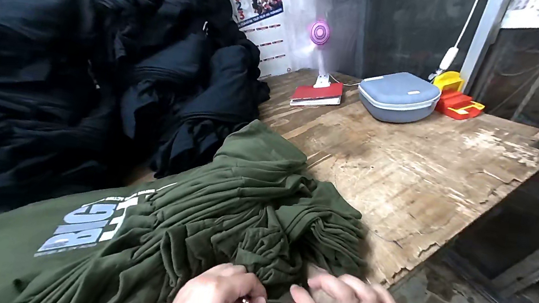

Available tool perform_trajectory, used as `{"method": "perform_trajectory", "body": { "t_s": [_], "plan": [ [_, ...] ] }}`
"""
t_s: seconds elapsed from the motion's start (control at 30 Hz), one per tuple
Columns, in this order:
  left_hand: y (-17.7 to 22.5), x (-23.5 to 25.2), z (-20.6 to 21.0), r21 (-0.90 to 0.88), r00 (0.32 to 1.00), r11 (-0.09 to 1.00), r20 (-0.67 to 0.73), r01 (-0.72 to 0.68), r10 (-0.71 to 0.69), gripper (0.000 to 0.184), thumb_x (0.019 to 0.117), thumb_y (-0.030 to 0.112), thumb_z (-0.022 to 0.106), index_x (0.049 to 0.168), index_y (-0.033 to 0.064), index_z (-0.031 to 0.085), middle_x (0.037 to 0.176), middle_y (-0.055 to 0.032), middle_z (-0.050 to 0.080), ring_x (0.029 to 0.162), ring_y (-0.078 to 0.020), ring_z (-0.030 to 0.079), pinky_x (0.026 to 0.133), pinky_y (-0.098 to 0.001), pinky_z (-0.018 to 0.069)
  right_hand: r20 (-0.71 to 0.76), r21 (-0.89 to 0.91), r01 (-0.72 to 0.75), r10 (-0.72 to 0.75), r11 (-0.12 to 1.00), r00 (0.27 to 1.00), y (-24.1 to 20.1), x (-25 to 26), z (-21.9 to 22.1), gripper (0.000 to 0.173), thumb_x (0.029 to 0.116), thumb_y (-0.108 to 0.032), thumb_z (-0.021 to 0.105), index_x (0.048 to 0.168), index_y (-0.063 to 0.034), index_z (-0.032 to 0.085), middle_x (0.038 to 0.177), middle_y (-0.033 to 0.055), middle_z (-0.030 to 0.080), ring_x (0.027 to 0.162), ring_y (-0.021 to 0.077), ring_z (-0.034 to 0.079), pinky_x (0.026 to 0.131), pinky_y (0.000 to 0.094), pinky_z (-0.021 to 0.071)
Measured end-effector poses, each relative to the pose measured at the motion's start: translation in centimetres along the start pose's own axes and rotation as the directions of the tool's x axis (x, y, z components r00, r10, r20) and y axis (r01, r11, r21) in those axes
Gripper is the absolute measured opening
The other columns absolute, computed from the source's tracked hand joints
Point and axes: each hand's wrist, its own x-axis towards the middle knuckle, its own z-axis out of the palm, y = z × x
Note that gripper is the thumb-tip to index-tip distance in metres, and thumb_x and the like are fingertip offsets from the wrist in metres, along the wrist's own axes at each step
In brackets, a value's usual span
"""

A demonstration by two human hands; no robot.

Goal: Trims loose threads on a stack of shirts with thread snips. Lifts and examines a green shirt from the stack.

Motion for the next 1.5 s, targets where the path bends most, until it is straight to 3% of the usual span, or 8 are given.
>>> {"method": "perform_trajectory", "body": {
  "t_s": [0.33, 0.63, 0.73, 0.87, 1.0, 1.1, 1.27, 1.5],
  "plan": [
    [1.2, -2.1, 2.4, 0.193, 0.988, 0.978, -0.112, -0.08, 0.103, 0.041, 0.0892, 0.043, 0.075, 0.123, 0.0195, 0.074, 0.091, -0.0094, 0.066, 0.088, -0.0296, 0.061, 0.078, -0.0481, 0.047, -0.133, 0.107, 0.029, -0.015, 0.994, 0.991, 1.1, -3.1, -0.7, 0.009, 0.0902, -0.036, 0.078, 0.094, -0.0278, 0.076, 0.092, -0.0097, 0.062, 0.1, 0.0086, 0.053, 0.1, 0.0346, 0.0325],
    [0.7, 0.3, 1.0, 0.098, 0.996, 0.995, -0.093, 0.003, 0.006, 0.024, 0.1003, 0.029, 0.06, 0.089, 0.015, 0.076, 0.079, 0.0005, 0.069, 0.083, -0.0208, 0.067, 0.076, -0.0422, 0.0544, -0.103, 0.251, 0.136, -0.113, 0.958, 0.988, 0.0, -2.9, -0.2, 0.031, 0.0907, -0.031, 0.073, 0.12, -0.0277, 0.062, 0.122, -0.0026, 0.059, 0.119, 0.0094, 0.055, 0.107, 0.0314, 0.0377],
    [0.5, 0.4, 0.7, 0.061, 0.997, 0.998, -0.07, 0.018, -0.013, 0.024, 0.1001, 0.028, 0.059, 0.089, 0.0142, 0.075, 0.079, 0.0009, 0.069, 0.083, -0.0183, 0.066, 0.076, -0.04, 0.0541, 0.088, 0.123, 0.089, -0.1, 0.988, 0.991, -0.2, -3.1, -0.5, 0.007, 0.0931, -0.037, 0.07, 0.096, -0.0321, 0.075, 0.115, -0.0056, 0.069, 0.118, 0.013, 0.056, 0.107, 0.04, 0.0301],
    [0.3, 0.5, 0.4, 0.031, 0.997, 0.999, -0.069, 0.025, -0.023, 0.022, 0.099, 0.026, 0.06, 0.089, 0.0142, 0.075, 0.078, 0.0021, 0.068, 0.08, -0.0153, 0.066, 0.076, -0.0379, 0.0537, 0.248, 0.214, -0.06, 0.005, 0.975, 0.969, 0.5, -2.0, -2.3, 0.043, 0.0916, -0.054, 0.065, 0.065, -0.0208, 0.066, 0.094, -0.0003, 0.074, 0.106, 0.0195, 0.061, 0.107, 0.0475, 0.03],
    [0.2, 0.6, 0.4, 0.01, 0.997, 0.999, -0.066, 0.041, -0.04, 0.023, 0.099, 0.029, 0.06, 0.088, 0.0147, 0.075, 0.079, 0.0025, 0.069, 0.08, -0.0146, 0.066, 0.075, -0.0386, 0.0539, 0.201, 0.289, -0.2, 0.145, 0.936, 0.969, -1.3, -0.4, -1.6, 0.026, 0.0858, -0.031, 0.081, 0.098, -0.0094, 0.072, 0.105, 0.0093, 0.069, 0.106, 0.0205, 0.064, 0.101, 0.0386, 0.0492],
    [0.0, 0.9, -0.1, -0.035, 0.996, 0.996, -0.039, 0.083, -0.085, 0.025, 0.099, 0.031, 0.06, 0.088, 0.015, 0.075, 0.08, 0.0024, 0.069, 0.08, -0.0136, 0.066, 0.074, -0.0396, 0.0542, 0.344, 0.529, -0.309, 0.134, 0.791, 0.929, -1.3, 1.2, -0.2, 0.042, 0.0853, 0.012, 0.059, 0.124, -0.0023, 0.067, 0.103, 0.0053, 0.074, 0.096, 0.015, 0.07, 0.086, 0.0329, 0.0595],
    [0.2, 1.6, -0.5, -0.103, 0.967, 0.962, 0.033, 0.253, -0.251, 0.018, 0.0926, 0.031, 0.064, 0.084, 0.02, 0.075, 0.076, 0.0069, 0.066, 0.07, -0.0088, 0.061, 0.065, -0.0387, 0.0497, 0.56, 0.787, -0.46, -0.163, 0.41, 0.812, 2.4, 3.1, 1.2, 0.066, 0.0779, 0.013, 0.057, 0.142, 0.0005, 0.045, 0.103, 0.0085, 0.063, 0.087, 0.0158, 0.064, 0.076, 0.0325, 0.0586],
    [1.1, 2.2, -0.3, -0.068, 0.936, 0.935, 0.062, 0.349, -0.346, 0.018, 0.0911, 0.033, 0.066, 0.082, 0.0203, 0.075, 0.071, 0.0057, 0.065, 0.067, -0.0121, 0.06, 0.062, -0.0428, 0.048, 0.184, 0.407, -0.027, -0.053, 0.913, 0.981, 1.6, 1.0, 1.6, 0.011, 0.0912, -0.025, 0.077, 0.102, -0.0222, 0.079, 0.104, 0.0068, 0.066, 0.084, 0.01, 0.06, 0.073, 0.0235, 0.0531]
  ]
}}
